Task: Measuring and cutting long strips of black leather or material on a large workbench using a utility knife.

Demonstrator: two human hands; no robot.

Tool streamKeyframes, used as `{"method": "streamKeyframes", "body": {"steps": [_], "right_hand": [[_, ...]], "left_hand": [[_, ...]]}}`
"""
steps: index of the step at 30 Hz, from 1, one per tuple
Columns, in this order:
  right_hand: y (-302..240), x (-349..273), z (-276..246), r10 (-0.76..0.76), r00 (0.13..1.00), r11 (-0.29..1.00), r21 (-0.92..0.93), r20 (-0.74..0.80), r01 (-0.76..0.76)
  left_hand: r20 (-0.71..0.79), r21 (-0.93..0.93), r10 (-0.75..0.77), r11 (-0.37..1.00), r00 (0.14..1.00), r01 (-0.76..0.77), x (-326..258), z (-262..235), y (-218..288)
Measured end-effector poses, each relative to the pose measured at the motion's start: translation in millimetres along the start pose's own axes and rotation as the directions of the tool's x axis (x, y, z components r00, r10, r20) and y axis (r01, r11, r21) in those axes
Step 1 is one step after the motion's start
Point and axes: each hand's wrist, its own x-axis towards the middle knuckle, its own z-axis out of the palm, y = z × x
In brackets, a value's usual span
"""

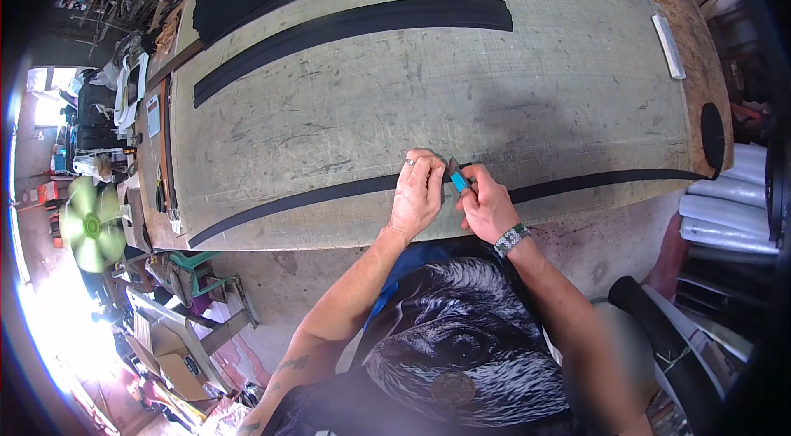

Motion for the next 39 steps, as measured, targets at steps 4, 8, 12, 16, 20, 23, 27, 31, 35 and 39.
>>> {"method": "streamKeyframes", "body": {"steps": [4, 8, 12, 16, 20, 23, 27, 31, 35, 39], "right_hand": [[-6, 5, 2, 0.089, 0.996, 0.995, 0.035, 0.015, -0.090], [-8, 7, 0, 0.081, 0.997, 0.989, 0.121, 0.011, -0.082], [-3, 26, -39, 0.030, 0.970, 0.984, 0.179, -0.240, 0.014], [30, 62, -100, -0.305, 0.819, 0.849, -0.528, -0.486, 0.003], [20, 63, -109, -0.617, 0.669, 0.658, -0.737, -0.413, 0.152], [10, 54, -84, -0.743, 0.638, 0.556, -0.717, -0.203, 0.420], [21, 36, -28, -0.696, 0.717, 0.556, -0.609, 0.031, 0.566], [15, 46, -27, -0.656, 0.751, 0.635, -0.479, 0.080, 0.606], [-25, 28, -40, -0.354, 0.871, 0.884, -0.182, 0.339, 0.430], [-67, 23, -51, -0.448, 0.809, 0.870, -0.021, 0.381, 0.492]], "left_hand": [[0.005, -0.007, 0.056, 0.998, 0.998, -0.056, -2, 1, -4], [-0.017, -0.025, 0.070, 0.997, 0.997, -0.070, -3, 2, -4], [-0.050, -0.024, 0.064, 0.998, 0.997, -0.065, -5, 0, -9], [0.039, -0.689, -0.244, 0.696, 0.969, 0.203, -1, -4, -18], [-0.004, -0.721, -0.303, 0.661, 0.953, 0.207, 0, -19, -11], [-0.023, -0.674, -0.319, 0.705, 0.948, 0.221, -10, -33, 2], [0.174, -0.229, -0.400, 0.872, 0.900, 0.432, -70, -83, 5], [-0.117, 0.173, -0.305, 0.931, 0.945, 0.322, -106, -91, 37], [-0.277, 0.402, 0.124, 0.916, 0.953, -0.003, -30, -79, 79], [-0.005, 0.130, -0.094, 0.987, 0.996, 0.094, -21, -80, 60]]}}
